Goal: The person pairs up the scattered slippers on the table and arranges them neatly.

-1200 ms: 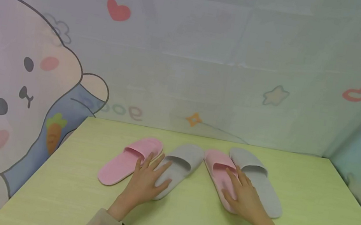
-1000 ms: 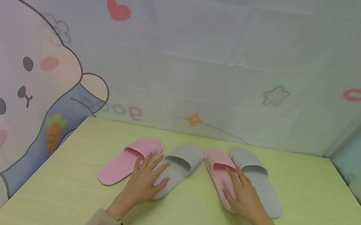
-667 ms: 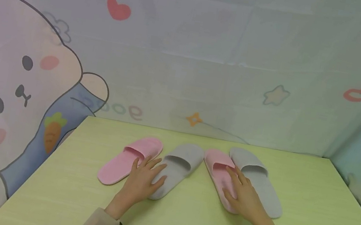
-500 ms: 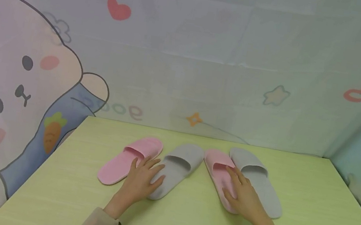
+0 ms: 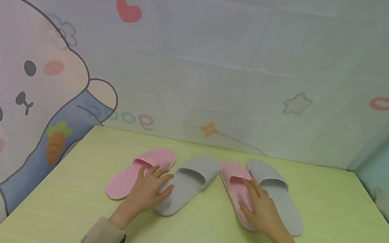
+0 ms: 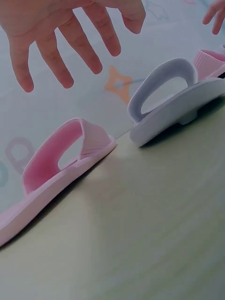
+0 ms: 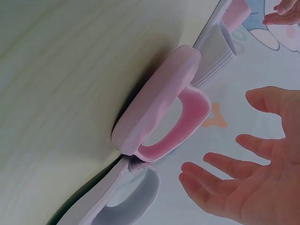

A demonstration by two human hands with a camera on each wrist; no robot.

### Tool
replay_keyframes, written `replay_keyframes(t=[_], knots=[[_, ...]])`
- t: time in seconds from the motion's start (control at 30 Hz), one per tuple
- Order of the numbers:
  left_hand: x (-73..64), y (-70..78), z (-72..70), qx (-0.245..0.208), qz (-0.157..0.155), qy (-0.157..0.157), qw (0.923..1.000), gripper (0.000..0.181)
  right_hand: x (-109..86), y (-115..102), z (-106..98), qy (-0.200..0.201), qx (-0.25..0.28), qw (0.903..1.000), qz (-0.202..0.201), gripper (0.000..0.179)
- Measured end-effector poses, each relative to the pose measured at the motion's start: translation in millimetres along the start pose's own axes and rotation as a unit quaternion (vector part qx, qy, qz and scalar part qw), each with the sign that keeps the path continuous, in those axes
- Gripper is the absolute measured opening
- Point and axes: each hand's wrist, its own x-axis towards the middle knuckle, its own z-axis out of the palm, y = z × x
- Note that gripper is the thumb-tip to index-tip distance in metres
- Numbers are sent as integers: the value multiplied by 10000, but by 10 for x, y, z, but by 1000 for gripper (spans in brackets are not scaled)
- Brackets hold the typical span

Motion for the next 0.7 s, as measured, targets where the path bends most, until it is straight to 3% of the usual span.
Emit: replay_keyframes(t=[0.37, 0.7], knots=[[98, -87, 3, 53, 260, 177, 9995, 25, 30, -21, -14, -147, -5, 9996, 246, 56], [186, -120, 12, -33, 219, 79, 9997, 26, 66, 25, -30, -215, -227, 9991, 288, 55]])
